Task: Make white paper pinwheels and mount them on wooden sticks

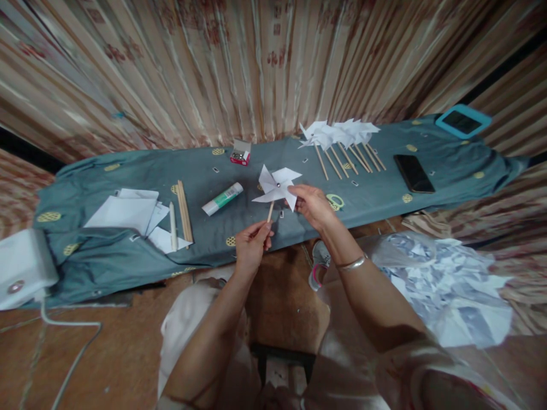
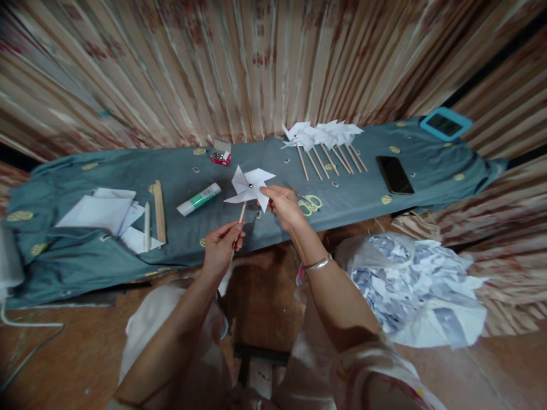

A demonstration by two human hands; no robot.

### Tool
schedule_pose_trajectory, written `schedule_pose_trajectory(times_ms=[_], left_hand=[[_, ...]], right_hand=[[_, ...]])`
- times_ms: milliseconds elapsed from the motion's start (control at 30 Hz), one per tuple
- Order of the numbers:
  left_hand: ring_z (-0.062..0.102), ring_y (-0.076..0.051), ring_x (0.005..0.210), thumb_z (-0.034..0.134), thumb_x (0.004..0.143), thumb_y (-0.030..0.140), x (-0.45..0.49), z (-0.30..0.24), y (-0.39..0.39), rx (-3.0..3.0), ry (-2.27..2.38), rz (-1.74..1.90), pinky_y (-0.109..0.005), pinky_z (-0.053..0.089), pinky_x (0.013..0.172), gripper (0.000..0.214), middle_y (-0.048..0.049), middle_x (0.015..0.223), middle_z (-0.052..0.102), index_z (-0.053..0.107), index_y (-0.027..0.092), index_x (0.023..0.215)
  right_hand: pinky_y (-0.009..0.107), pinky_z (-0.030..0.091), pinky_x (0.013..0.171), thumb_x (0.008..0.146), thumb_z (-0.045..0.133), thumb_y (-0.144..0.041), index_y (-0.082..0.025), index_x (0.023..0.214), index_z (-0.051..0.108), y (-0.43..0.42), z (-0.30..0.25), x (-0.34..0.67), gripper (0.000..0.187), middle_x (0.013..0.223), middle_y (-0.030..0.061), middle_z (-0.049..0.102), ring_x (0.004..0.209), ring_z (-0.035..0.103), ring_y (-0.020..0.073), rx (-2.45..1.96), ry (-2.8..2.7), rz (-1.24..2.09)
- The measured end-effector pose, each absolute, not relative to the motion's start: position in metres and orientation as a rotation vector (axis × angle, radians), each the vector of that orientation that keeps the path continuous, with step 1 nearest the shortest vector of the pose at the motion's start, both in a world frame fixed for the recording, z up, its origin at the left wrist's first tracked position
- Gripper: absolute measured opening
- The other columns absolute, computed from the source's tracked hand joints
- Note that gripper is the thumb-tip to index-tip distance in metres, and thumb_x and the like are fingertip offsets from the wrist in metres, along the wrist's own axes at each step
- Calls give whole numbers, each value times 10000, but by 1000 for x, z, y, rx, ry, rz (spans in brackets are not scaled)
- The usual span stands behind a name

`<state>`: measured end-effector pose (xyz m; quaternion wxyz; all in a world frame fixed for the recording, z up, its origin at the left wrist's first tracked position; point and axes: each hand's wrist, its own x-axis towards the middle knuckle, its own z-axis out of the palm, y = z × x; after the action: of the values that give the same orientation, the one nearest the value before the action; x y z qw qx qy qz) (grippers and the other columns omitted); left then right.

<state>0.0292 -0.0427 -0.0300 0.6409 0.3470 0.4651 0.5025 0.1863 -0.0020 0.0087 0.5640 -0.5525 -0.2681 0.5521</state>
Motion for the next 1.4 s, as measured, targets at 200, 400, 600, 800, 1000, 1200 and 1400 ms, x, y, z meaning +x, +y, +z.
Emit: schedule_pose_trajectory(times_ms=[200, 400, 600, 800, 1000, 1200, 1400], left_hand=[[438, -42, 369, 811, 594, 387, 29, -30, -42, 784, 1063, 1154, -185, 290, 373, 326, 13, 550, 629, 761, 125, 781], [436, -40, 371, 812, 594, 380, 30, -30, -41, 777, 1061, 1160, -184, 287, 373, 315, 11, 552, 637, 760, 129, 776], [443, -43, 379, 811, 600, 378, 30, -32, -41, 789, 1067, 1166, -184, 288, 376, 315, 9, 560, 638, 759, 127, 783], [440, -44, 375, 811, 602, 373, 29, -30, -41, 796, 1065, 1173, -187, 288, 376, 314, 13, 550, 628, 760, 124, 787], [434, -41, 373, 800, 604, 376, 29, -29, -41, 792, 1071, 1168, -188, 285, 375, 308, 22, 547, 619, 760, 128, 783], [432, -42, 369, 802, 598, 383, 29, -29, -40, 800, 1073, 1161, -190, 284, 375, 311, 22, 540, 616, 757, 130, 774], [434, -42, 372, 803, 602, 393, 30, -29, -41, 804, 1070, 1167, -188, 286, 375, 314, 20, 544, 620, 758, 133, 773]], right_hand=[[206, 455, 555, 526, 818, -351, -201, 587, 614, -5, 10, 184, 261, 551, -49, 641, 531, 567, 86, -1310, -606, 1329], [197, 473, 571, 483, 837, -362, -199, 568, 592, -8, 9, 182, 307, 538, -55, 641, 509, 572, 71, -1293, -590, 1362], [187, 484, 568, 493, 834, -337, -193, 604, 623, -11, 9, 179, 278, 574, -45, 674, 509, 600, 67, -1262, -593, 1383], [175, 475, 539, 533, 837, -325, -188, 590, 611, -12, 10, 177, 270, 561, -35, 673, 484, 599, 63, -1267, -604, 1406], [164, 468, 526, 533, 858, -332, -183, 585, 609, -13, 9, 175, 295, 559, -28, 681, 483, 615, 68, -1248, -614, 1437], [161, 462, 522, 596, 856, -313, -176, 574, 625, -13, 10, 172, 270, 552, -22, 685, 473, 610, 62, -1266, -618, 1465], [159, 467, 530, 685, 825, -278, -165, 572, 644, -14, 13, 170, 241, 539, -10, 690, 467, 602, 58, -1294, -617, 1480]])
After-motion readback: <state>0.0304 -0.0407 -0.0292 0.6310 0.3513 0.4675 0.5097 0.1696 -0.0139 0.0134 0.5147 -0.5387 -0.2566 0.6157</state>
